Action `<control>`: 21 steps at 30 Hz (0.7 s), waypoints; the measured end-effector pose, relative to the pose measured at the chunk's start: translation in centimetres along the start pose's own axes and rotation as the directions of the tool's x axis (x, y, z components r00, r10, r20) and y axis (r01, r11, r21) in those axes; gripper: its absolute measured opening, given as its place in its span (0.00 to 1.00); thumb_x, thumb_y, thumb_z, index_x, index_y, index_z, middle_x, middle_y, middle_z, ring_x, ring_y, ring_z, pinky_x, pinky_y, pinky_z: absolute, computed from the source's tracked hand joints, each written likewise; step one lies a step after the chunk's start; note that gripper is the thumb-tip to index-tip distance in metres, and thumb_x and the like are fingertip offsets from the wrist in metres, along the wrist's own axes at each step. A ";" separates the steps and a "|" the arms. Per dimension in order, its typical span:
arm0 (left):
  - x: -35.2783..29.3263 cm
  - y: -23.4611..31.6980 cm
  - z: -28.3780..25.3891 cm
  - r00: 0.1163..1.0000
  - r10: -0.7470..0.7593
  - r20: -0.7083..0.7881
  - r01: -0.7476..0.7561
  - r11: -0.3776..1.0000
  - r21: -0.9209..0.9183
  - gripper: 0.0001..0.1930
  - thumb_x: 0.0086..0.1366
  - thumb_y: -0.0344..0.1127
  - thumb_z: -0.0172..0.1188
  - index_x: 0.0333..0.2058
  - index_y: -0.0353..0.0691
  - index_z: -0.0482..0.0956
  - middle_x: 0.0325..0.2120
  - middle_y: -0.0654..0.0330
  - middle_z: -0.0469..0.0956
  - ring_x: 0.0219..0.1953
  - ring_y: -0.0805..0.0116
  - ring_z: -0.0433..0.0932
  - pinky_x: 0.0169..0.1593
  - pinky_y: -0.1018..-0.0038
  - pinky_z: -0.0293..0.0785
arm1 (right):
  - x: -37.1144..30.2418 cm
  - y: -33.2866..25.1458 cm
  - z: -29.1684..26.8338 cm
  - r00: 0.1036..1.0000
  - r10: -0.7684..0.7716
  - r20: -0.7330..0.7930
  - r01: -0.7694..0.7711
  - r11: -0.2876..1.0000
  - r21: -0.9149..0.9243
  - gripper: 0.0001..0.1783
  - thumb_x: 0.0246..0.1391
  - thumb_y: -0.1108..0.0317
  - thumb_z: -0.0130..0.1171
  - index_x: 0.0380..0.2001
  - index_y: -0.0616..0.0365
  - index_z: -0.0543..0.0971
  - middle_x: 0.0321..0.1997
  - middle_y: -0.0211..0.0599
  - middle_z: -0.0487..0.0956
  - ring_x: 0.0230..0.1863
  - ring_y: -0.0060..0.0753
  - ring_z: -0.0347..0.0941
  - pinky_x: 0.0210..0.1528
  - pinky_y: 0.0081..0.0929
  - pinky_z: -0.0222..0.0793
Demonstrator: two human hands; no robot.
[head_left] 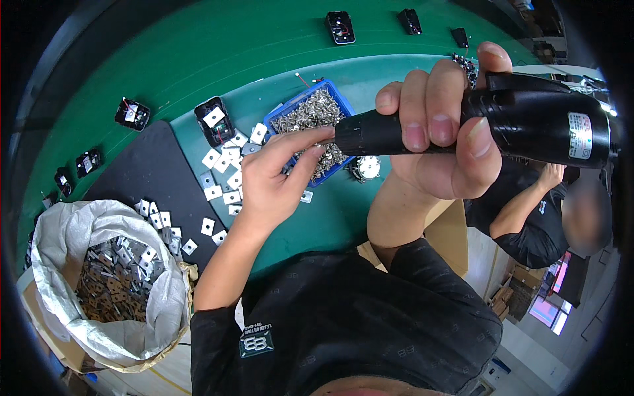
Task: Manually assemble electronic components using an electric screwdriver.
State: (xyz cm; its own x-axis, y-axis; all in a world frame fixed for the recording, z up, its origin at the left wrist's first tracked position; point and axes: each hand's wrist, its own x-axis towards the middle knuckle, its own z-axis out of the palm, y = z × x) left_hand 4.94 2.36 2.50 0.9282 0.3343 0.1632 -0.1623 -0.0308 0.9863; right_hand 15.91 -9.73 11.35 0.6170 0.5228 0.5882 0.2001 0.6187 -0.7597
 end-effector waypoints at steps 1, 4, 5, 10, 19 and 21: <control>0.2 0.0 0.1 0.997 0.077 0.013 -0.078 0.994 0.078 0.10 0.55 0.20 0.59 0.37 0.32 0.80 0.34 0.56 0.82 0.36 0.68 0.80 0.41 0.76 0.74 | 0.0 0.0 0.0 1.000 -0.005 -0.005 0.005 1.000 -0.016 0.32 0.54 0.64 0.51 0.61 0.56 0.55 0.25 0.29 0.67 0.24 0.24 0.66 0.46 0.40 0.69; 0.0 -0.6 -0.1 0.983 0.183 -0.035 -0.175 0.970 0.166 0.10 0.53 0.20 0.59 0.37 0.32 0.80 0.34 0.53 0.81 0.36 0.63 0.80 0.42 0.73 0.73 | 0.3 0.1 0.3 0.999 0.020 -0.029 -0.019 1.000 0.015 0.34 0.52 0.66 0.52 0.61 0.58 0.55 0.24 0.29 0.67 0.21 0.25 0.65 0.43 0.39 0.72; -0.1 -0.4 -0.2 0.986 0.161 -0.045 -0.149 0.969 0.199 0.11 0.52 0.19 0.60 0.36 0.31 0.80 0.33 0.51 0.81 0.36 0.62 0.80 0.42 0.73 0.73 | 0.4 0.2 0.0 0.999 0.034 -0.019 -0.034 0.999 0.016 0.35 0.50 0.67 0.53 0.61 0.60 0.54 0.23 0.30 0.68 0.21 0.26 0.67 0.41 0.37 0.73; -0.2 -1.0 -0.8 0.976 0.217 -0.032 -0.203 0.946 0.253 0.15 0.49 0.22 0.64 0.38 0.30 0.78 0.36 0.49 0.79 0.39 0.59 0.79 0.44 0.71 0.73 | 0.3 0.4 1.3 0.985 0.115 -0.126 -0.099 0.987 0.127 0.29 0.39 0.83 0.60 0.48 0.69 0.64 0.21 0.36 0.74 0.22 0.20 0.70 0.25 0.15 0.64; 1.2 1.2 -10.4 0.976 0.197 0.090 -0.204 0.701 0.683 0.47 0.35 0.35 0.72 0.59 0.37 0.62 0.57 0.54 0.66 0.60 0.53 0.62 0.62 0.62 0.56 | -0.1 1.8 2.1 0.995 0.089 -0.048 -0.089 0.996 0.004 0.31 0.51 0.66 0.53 0.58 0.59 0.58 0.22 0.29 0.65 0.21 0.24 0.64 0.40 0.35 0.70; 0.7 0.3 -12.2 0.991 0.091 0.093 -0.130 0.660 0.740 0.55 0.31 0.32 0.74 0.63 0.40 0.56 0.61 0.54 0.60 0.62 0.52 0.58 0.63 0.62 0.54 | 0.2 3.1 3.4 0.979 0.076 -0.191 -0.049 0.989 0.143 0.31 0.44 0.72 0.59 0.53 0.64 0.61 0.19 0.33 0.70 0.20 0.26 0.69 0.33 0.33 0.74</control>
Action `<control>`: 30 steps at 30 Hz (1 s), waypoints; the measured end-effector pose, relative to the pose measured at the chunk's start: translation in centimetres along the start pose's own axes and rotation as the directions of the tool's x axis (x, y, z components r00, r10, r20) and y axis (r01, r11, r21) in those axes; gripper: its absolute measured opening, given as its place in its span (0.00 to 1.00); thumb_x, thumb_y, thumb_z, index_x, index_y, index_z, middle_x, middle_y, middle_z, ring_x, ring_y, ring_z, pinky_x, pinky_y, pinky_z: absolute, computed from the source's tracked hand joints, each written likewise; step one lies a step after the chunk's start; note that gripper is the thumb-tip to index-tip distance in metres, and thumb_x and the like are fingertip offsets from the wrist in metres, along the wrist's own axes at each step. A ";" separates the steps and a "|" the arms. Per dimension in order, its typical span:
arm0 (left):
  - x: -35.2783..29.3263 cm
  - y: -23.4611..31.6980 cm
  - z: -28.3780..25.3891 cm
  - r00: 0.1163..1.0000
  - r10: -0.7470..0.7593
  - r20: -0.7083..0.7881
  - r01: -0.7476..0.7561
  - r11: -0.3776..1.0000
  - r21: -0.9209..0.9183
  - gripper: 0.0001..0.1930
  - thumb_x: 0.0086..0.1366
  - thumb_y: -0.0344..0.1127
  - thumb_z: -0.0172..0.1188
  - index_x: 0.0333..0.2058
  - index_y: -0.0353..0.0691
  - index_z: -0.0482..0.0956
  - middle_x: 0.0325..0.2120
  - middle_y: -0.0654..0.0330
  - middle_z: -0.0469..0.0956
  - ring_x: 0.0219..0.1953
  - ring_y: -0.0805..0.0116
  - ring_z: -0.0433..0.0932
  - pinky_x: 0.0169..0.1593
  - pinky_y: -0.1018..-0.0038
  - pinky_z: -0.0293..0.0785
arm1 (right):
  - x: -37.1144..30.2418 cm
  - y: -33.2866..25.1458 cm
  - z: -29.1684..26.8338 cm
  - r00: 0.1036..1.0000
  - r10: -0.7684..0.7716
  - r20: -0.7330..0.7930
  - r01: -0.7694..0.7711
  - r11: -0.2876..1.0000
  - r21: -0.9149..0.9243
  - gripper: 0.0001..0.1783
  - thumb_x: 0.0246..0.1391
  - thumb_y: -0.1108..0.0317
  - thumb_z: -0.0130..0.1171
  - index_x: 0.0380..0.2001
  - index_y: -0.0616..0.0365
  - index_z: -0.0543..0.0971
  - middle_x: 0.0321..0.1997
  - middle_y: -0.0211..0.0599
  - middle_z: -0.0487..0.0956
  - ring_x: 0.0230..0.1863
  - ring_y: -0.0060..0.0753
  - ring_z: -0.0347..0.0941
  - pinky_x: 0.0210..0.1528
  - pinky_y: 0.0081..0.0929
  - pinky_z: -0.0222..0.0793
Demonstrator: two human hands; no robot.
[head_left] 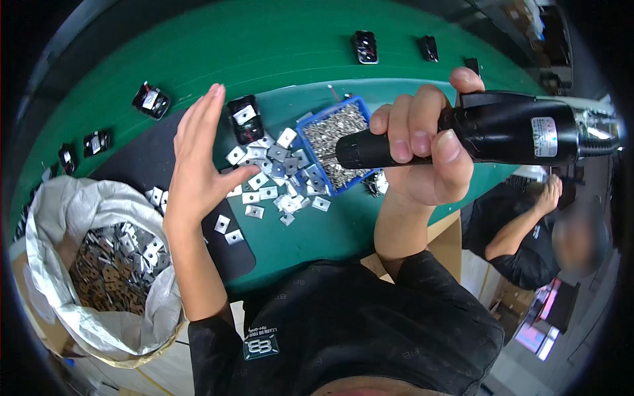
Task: Manually assemble electronic components using an electric screwdriver.
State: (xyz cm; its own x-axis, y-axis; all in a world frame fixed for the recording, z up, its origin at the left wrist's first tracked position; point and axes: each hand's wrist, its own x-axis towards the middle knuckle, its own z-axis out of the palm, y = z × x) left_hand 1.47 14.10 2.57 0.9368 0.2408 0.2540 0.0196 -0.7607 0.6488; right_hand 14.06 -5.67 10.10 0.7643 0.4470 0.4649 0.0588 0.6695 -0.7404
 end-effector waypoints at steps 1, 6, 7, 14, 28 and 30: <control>-0.2 -0.8 0.2 0.999 -0.044 0.004 0.044 0.999 -0.006 0.56 0.31 0.32 0.74 0.63 0.41 0.55 0.61 0.54 0.60 0.62 0.52 0.58 0.63 0.63 0.54 | 0.0 0.7 0.3 1.000 -0.001 0.006 0.001 1.000 0.009 0.31 0.45 0.73 0.59 0.52 0.64 0.61 0.19 0.33 0.70 0.20 0.26 0.69 0.33 0.34 0.74; -0.4 -2.6 2.4 0.996 -0.071 0.053 0.072 0.997 -0.018 0.54 0.33 0.30 0.74 0.63 0.46 0.56 0.59 0.54 0.63 0.61 0.55 0.60 0.62 0.63 0.54 | 0.7 4.0 2.0 1.000 -0.021 0.015 0.021 1.000 -0.006 0.29 0.46 0.75 0.58 0.52 0.63 0.60 0.20 0.34 0.71 0.20 0.26 0.69 0.33 0.35 0.75; -0.2 -2.5 2.5 0.997 -0.062 0.041 0.064 0.997 -0.047 0.50 0.35 0.32 0.74 0.61 0.46 0.60 0.57 0.54 0.65 0.61 0.56 0.61 0.60 0.63 0.55 | 1.0 4.5 2.3 0.999 -0.034 0.022 0.035 0.999 -0.027 0.28 0.46 0.76 0.58 0.51 0.64 0.61 0.20 0.34 0.71 0.20 0.26 0.70 0.33 0.34 0.75; 0.7 -2.2 3.2 0.997 -0.082 0.008 0.083 0.989 -0.126 0.38 0.38 0.33 0.71 0.53 0.43 0.69 0.46 0.55 0.73 0.53 0.55 0.68 0.56 0.62 0.59 | 2.7 8.7 2.7 0.990 0.029 0.140 0.022 0.938 -0.346 0.27 0.47 0.74 0.52 0.52 0.62 0.60 0.21 0.37 0.68 0.20 0.28 0.65 0.34 0.37 0.71; 0.5 -2.6 3.6 0.993 -0.061 -0.104 0.046 0.988 -0.146 0.35 0.39 0.34 0.72 0.50 0.44 0.70 0.41 0.58 0.74 0.49 0.58 0.70 0.52 0.64 0.61 | 2.5 10.9 2.4 0.997 -0.009 0.078 0.019 0.991 -0.129 0.26 0.45 0.77 0.59 0.49 0.64 0.62 0.21 0.38 0.73 0.19 0.29 0.69 0.33 0.35 0.74; 0.5 -2.7 3.7 0.993 -0.066 -0.102 0.050 0.987 -0.151 0.35 0.39 0.35 0.72 0.50 0.44 0.70 0.41 0.58 0.74 0.49 0.58 0.69 0.52 0.64 0.61 | 2.5 11.1 2.3 0.997 -0.006 0.079 0.017 0.990 -0.141 0.26 0.46 0.77 0.59 0.49 0.64 0.62 0.21 0.38 0.73 0.19 0.29 0.69 0.33 0.35 0.74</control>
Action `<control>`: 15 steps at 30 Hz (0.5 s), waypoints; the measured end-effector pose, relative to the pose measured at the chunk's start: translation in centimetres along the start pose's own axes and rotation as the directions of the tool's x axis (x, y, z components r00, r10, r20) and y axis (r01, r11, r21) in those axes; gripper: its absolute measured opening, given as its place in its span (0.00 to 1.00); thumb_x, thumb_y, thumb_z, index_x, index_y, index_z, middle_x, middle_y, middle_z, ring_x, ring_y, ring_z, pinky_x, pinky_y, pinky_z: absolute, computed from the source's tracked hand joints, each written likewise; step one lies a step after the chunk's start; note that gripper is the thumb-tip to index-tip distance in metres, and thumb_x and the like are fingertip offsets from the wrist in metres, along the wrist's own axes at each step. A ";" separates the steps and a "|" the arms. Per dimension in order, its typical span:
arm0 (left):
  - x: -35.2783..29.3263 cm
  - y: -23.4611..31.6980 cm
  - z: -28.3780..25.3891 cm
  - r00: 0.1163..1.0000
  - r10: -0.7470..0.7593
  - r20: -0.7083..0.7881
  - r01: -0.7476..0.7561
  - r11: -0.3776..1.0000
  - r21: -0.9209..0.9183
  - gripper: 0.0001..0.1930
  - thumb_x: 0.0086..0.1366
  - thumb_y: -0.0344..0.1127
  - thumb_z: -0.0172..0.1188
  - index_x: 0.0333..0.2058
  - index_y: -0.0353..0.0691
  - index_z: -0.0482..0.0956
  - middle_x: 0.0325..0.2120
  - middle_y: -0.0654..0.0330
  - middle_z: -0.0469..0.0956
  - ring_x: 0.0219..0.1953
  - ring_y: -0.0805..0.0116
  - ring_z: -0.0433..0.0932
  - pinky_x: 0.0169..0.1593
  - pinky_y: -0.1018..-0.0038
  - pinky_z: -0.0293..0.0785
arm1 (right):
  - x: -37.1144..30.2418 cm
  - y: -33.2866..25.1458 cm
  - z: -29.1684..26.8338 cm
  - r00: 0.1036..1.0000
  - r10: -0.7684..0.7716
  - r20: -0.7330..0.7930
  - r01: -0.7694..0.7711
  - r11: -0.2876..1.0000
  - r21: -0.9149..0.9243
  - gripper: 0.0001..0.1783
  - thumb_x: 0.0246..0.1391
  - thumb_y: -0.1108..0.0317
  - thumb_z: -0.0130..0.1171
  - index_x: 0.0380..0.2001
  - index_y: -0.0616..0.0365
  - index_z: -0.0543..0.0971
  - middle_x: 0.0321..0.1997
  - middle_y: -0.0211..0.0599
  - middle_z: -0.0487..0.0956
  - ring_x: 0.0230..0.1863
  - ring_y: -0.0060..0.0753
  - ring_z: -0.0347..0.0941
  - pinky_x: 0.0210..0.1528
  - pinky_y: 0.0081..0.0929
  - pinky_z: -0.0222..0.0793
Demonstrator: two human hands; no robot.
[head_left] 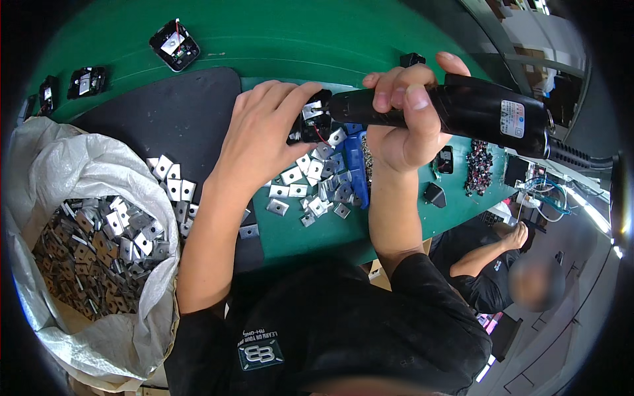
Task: Manually assemble electronic components using an electric screwdriver.
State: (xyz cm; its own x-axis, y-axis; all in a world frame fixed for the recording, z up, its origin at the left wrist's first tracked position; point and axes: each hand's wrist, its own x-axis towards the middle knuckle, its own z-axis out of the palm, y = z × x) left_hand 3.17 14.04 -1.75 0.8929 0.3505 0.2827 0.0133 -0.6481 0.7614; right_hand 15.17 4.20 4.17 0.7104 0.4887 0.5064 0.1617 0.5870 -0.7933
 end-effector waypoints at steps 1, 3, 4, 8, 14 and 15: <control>0.0 0.0 0.0 1.000 0.002 0.002 -0.002 1.000 -0.006 0.35 0.39 0.35 0.72 0.50 0.44 0.70 0.41 0.59 0.74 0.49 0.58 0.69 0.52 0.64 0.61 | 0.0 0.0 0.0 1.000 -0.006 0.004 0.006 1.000 0.005 0.26 0.46 0.77 0.59 0.49 0.64 0.62 0.21 0.38 0.73 0.19 0.29 0.70 0.33 0.35 0.74; -0.1 0.0 -0.1 1.000 0.002 0.006 -0.002 1.000 -0.005 0.36 0.39 0.35 0.72 0.51 0.44 0.70 0.41 0.59 0.74 0.49 0.57 0.69 0.52 0.64 0.61 | 0.0 0.1 -0.1 1.000 -0.010 0.007 0.010 1.000 0.010 0.27 0.46 0.77 0.58 0.49 0.64 0.62 0.21 0.38 0.73 0.20 0.29 0.70 0.33 0.35 0.74; 0.0 0.0 -0.2 1.000 0.006 0.010 -0.006 1.000 -0.006 0.36 0.39 0.36 0.72 0.51 0.44 0.70 0.41 0.59 0.74 0.49 0.57 0.69 0.52 0.64 0.61 | 0.0 0.1 -0.1 1.000 -0.022 0.023 0.021 1.000 0.008 0.26 0.46 0.77 0.58 0.49 0.64 0.62 0.22 0.38 0.73 0.20 0.29 0.70 0.33 0.35 0.74; -0.1 -0.1 -0.1 1.000 0.014 0.019 -0.014 1.000 -0.007 0.36 0.39 0.37 0.72 0.51 0.44 0.70 0.41 0.59 0.74 0.49 0.57 0.69 0.51 0.64 0.61 | 0.0 0.2 -0.2 0.998 -0.048 0.043 0.048 0.999 0.010 0.26 0.47 0.77 0.58 0.50 0.64 0.62 0.22 0.38 0.73 0.20 0.29 0.70 0.33 0.35 0.74; 0.0 -0.2 0.0 1.000 0.020 0.013 -0.020 1.000 -0.023 0.35 0.40 0.36 0.71 0.51 0.44 0.70 0.41 0.59 0.73 0.49 0.58 0.69 0.51 0.64 0.61 | -0.1 0.1 -0.4 0.999 -0.029 0.024 0.028 1.000 0.009 0.26 0.48 0.77 0.56 0.50 0.62 0.61 0.21 0.38 0.73 0.19 0.31 0.70 0.33 0.36 0.74; 0.0 -0.2 0.0 1.000 0.022 0.007 -0.022 1.000 -0.019 0.35 0.40 0.36 0.70 0.51 0.44 0.70 0.41 0.59 0.73 0.48 0.58 0.69 0.51 0.64 0.62 | -0.1 0.2 -0.4 0.999 -0.025 0.024 0.025 1.000 0.009 0.26 0.48 0.77 0.56 0.50 0.62 0.61 0.21 0.38 0.73 0.19 0.31 0.70 0.33 0.36 0.74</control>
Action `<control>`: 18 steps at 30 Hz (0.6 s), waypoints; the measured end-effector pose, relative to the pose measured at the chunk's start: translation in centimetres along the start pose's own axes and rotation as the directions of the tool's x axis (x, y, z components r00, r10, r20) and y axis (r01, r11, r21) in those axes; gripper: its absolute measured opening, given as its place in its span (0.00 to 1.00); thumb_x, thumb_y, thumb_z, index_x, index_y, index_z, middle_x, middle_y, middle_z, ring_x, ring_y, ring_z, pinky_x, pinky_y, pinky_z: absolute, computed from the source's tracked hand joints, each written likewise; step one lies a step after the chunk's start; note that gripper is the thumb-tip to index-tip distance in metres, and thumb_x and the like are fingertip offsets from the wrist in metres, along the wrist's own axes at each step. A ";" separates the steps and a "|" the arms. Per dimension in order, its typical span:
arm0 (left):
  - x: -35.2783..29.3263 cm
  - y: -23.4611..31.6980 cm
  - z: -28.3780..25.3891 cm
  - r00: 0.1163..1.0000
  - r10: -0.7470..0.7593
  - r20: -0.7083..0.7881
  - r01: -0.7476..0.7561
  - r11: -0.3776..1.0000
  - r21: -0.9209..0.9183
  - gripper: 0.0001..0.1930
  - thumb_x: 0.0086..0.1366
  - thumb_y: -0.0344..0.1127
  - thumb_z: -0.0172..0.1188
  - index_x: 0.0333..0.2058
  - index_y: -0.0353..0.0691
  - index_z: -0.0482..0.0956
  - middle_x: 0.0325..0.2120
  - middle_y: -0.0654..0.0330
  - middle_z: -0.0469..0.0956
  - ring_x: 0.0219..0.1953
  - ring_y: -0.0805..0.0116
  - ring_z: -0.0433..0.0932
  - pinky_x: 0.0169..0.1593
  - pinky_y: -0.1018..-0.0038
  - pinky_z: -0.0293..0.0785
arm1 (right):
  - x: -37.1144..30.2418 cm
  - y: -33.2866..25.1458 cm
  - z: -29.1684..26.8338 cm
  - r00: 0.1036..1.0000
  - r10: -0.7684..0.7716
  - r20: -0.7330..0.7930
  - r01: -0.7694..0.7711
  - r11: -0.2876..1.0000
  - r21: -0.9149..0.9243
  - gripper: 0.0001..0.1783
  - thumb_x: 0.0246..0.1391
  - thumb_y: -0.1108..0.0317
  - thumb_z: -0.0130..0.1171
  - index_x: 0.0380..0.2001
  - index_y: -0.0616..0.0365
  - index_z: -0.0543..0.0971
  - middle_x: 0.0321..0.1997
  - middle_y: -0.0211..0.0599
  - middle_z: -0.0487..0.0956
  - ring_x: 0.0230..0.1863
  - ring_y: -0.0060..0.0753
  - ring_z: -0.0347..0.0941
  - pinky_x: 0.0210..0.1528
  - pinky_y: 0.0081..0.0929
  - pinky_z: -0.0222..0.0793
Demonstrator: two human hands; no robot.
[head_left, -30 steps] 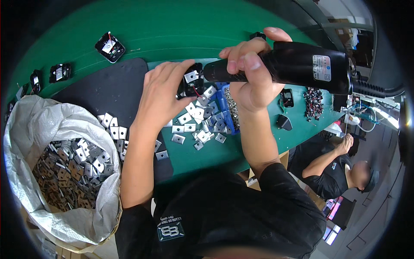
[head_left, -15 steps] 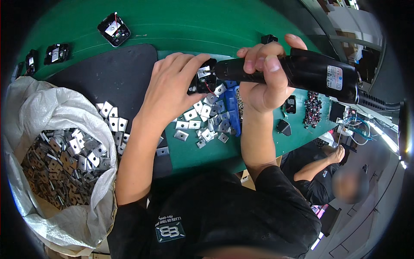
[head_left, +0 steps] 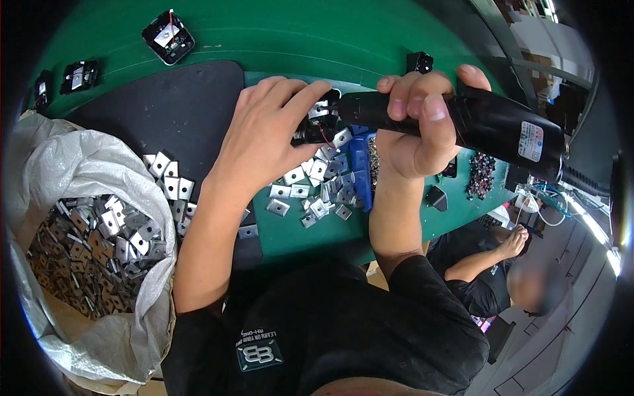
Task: Manually assemble electronic components using an electric screwdriver.
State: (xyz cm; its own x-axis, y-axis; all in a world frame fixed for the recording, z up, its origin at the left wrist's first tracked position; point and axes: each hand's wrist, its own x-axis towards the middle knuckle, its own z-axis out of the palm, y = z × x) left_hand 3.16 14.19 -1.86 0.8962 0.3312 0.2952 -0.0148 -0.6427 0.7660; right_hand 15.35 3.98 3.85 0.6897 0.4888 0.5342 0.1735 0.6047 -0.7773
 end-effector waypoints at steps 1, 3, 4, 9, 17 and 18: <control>0.0 0.0 0.0 1.000 0.001 -0.005 -0.001 1.000 0.004 0.35 0.40 0.35 0.70 0.51 0.44 0.71 0.41 0.59 0.73 0.48 0.58 0.69 0.51 0.64 0.62 | -0.1 0.1 0.1 1.000 0.000 0.004 0.000 1.000 0.017 0.25 0.47 0.79 0.56 0.48 0.60 0.61 0.21 0.38 0.73 0.19 0.30 0.70 0.33 0.36 0.74; 0.0 0.0 0.1 1.000 -0.005 -0.006 0.005 1.000 -0.009 0.35 0.39 0.36 0.70 0.51 0.44 0.71 0.41 0.58 0.74 0.48 0.58 0.69 0.50 0.64 0.62 | -0.3 0.1 0.1 1.000 0.004 0.008 -0.004 0.999 0.034 0.24 0.46 0.80 0.56 0.46 0.59 0.62 0.21 0.37 0.72 0.19 0.30 0.70 0.33 0.37 0.74; 0.0 0.0 0.1 1.000 -0.007 -0.009 0.007 1.000 -0.020 0.35 0.39 0.36 0.70 0.51 0.43 0.71 0.41 0.58 0.74 0.47 0.58 0.70 0.50 0.64 0.62 | -0.4 0.0 0.1 0.998 0.009 0.062 -0.009 1.000 0.001 0.23 0.44 0.83 0.56 0.44 0.58 0.62 0.21 0.36 0.72 0.19 0.29 0.70 0.33 0.37 0.74; -0.1 0.0 0.2 1.000 -0.014 -0.019 0.014 1.000 -0.024 0.35 0.39 0.36 0.71 0.50 0.43 0.72 0.42 0.58 0.74 0.47 0.58 0.70 0.50 0.65 0.62 | -0.7 0.0 0.3 0.988 0.017 0.155 -0.006 0.998 -0.070 0.23 0.41 0.88 0.54 0.39 0.56 0.61 0.20 0.33 0.71 0.21 0.26 0.70 0.35 0.36 0.76; -0.1 0.4 0.4 0.999 0.017 -0.045 -0.018 1.000 -0.018 0.35 0.39 0.35 0.70 0.51 0.42 0.71 0.44 0.55 0.74 0.48 0.56 0.70 0.50 0.63 0.64 | -1.1 0.5 0.2 0.993 -0.065 0.100 0.076 0.992 -0.103 0.26 0.42 0.87 0.55 0.46 0.61 0.61 0.22 0.36 0.74 0.22 0.27 0.72 0.35 0.29 0.75; 0.0 0.6 0.4 0.999 0.006 -0.043 -0.006 1.000 -0.003 0.35 0.40 0.35 0.70 0.51 0.41 0.71 0.44 0.54 0.74 0.48 0.55 0.71 0.50 0.63 0.64 | -1.1 0.1 -0.1 0.998 -0.047 0.040 0.050 0.996 -0.068 0.31 0.43 0.86 0.56 0.51 0.64 0.60 0.23 0.38 0.75 0.23 0.28 0.73 0.33 0.26 0.74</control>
State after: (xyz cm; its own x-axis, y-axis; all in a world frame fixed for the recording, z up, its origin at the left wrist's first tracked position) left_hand 3.26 13.57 -1.65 0.8759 0.3572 0.3242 -0.0215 -0.6425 0.7659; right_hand 14.66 3.48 3.15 0.6518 0.4848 0.5832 0.2554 0.5838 -0.7707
